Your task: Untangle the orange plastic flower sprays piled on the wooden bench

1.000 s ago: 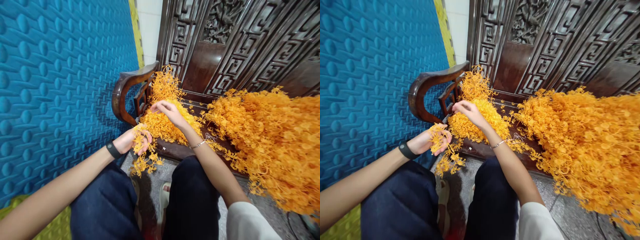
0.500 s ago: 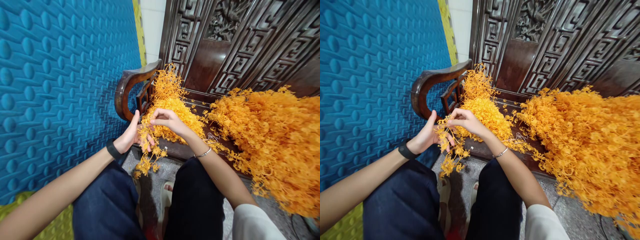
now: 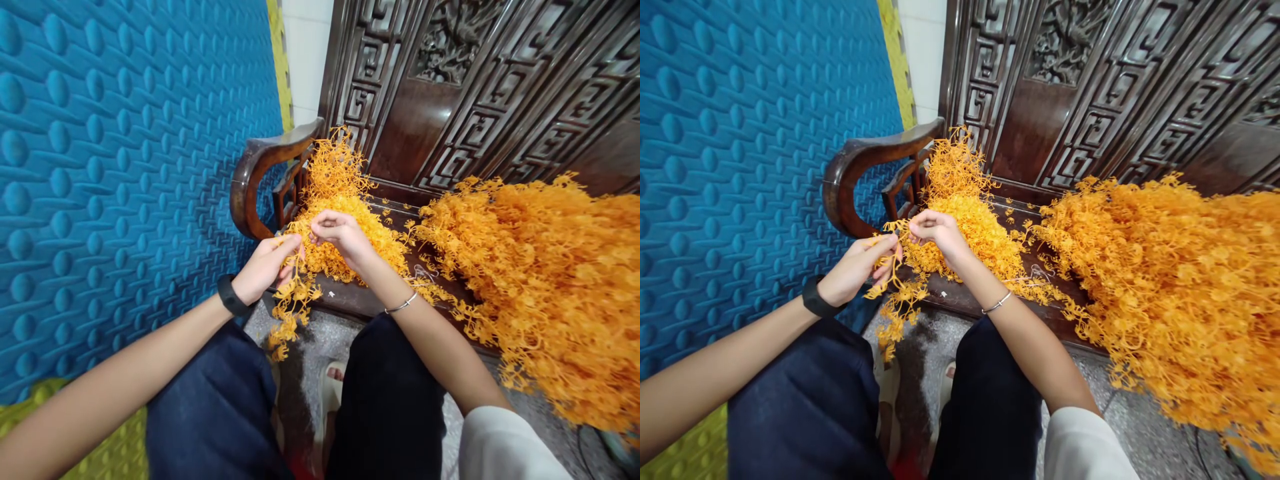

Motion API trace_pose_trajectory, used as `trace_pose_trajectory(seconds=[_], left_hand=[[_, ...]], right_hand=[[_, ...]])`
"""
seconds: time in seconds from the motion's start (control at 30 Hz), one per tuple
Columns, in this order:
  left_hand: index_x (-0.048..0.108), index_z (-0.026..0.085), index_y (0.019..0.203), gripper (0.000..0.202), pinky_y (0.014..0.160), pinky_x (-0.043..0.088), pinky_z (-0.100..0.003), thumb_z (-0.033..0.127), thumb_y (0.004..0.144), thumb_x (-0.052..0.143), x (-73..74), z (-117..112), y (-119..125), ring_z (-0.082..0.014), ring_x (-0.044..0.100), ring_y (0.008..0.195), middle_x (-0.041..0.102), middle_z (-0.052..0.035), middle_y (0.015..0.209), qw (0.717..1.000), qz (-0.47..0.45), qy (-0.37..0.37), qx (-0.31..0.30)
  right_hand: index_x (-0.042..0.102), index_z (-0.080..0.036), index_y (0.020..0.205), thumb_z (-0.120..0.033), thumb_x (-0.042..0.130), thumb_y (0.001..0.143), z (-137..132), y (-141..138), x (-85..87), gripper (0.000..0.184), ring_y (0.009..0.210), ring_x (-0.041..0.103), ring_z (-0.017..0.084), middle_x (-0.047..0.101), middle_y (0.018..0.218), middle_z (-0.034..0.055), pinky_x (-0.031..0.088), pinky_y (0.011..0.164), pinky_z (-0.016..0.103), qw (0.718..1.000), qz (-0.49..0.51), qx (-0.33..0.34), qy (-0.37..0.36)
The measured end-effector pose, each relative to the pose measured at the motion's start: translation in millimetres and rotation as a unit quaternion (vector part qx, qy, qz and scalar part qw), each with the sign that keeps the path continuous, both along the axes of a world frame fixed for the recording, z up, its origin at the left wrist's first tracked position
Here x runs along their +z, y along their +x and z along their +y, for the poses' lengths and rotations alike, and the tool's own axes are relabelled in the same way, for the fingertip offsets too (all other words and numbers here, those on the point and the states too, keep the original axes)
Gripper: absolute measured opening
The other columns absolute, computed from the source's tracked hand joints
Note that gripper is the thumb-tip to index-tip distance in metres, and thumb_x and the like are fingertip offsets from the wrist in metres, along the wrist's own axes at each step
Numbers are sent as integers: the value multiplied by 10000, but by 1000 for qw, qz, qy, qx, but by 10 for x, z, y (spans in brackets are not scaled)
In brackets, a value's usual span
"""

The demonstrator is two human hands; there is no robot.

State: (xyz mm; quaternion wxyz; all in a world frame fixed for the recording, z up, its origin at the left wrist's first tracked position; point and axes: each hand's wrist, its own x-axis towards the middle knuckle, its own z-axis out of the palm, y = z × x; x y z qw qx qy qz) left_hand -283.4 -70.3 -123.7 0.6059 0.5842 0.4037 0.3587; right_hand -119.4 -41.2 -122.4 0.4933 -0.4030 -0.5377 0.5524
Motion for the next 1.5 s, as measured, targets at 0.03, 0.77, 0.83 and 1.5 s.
trace_pose_trajectory(seconds=[0.03, 0.77, 0.83, 1.5], left_hand=[[481, 168, 656, 308, 349, 266, -158, 389, 870, 467, 6, 1, 14, -43, 310, 299, 299, 91, 369, 1000, -5, 5, 7], [492, 170, 596, 342, 410, 303, -194, 396, 851, 461, 78, -274, 106, -64, 341, 385, 342, 64, 451, 997, 26, 30, -61], [553, 151, 562, 335, 571, 401, -209, 360, 821, 515, 56, -237, 67, -93, 485, 552, 495, 14, 568, 990, 59, 104, -70], [551, 155, 752, 177, 400, 175, -185, 329, 748, 582, -22, -11, -70, -41, 268, 397, 369, 71, 492, 1000, 14, -3, 3]], right_hand=[[577, -180, 638, -236, 674, 612, -2, -21, 2, 115, 577, 530, 91, 592, 584, -28, 406, 579, 241, 1000, 8, -21, -10], [524, -196, 700, -310, 553, 708, 758, 748, -116, 117, 684, 536, 142, 565, 726, 11, 441, 668, 296, 877, -113, -425, 194], [534, -188, 707, -300, 586, 700, 779, 877, -181, 123, 703, 548, 150, 593, 735, 23, 443, 708, 309, 870, -203, -390, 223], [654, -188, 879, -440, 583, 796, 61, 183, 167, 275, 808, 600, 129, 665, 872, 31, 477, 786, 297, 962, -206, 112, 140]])
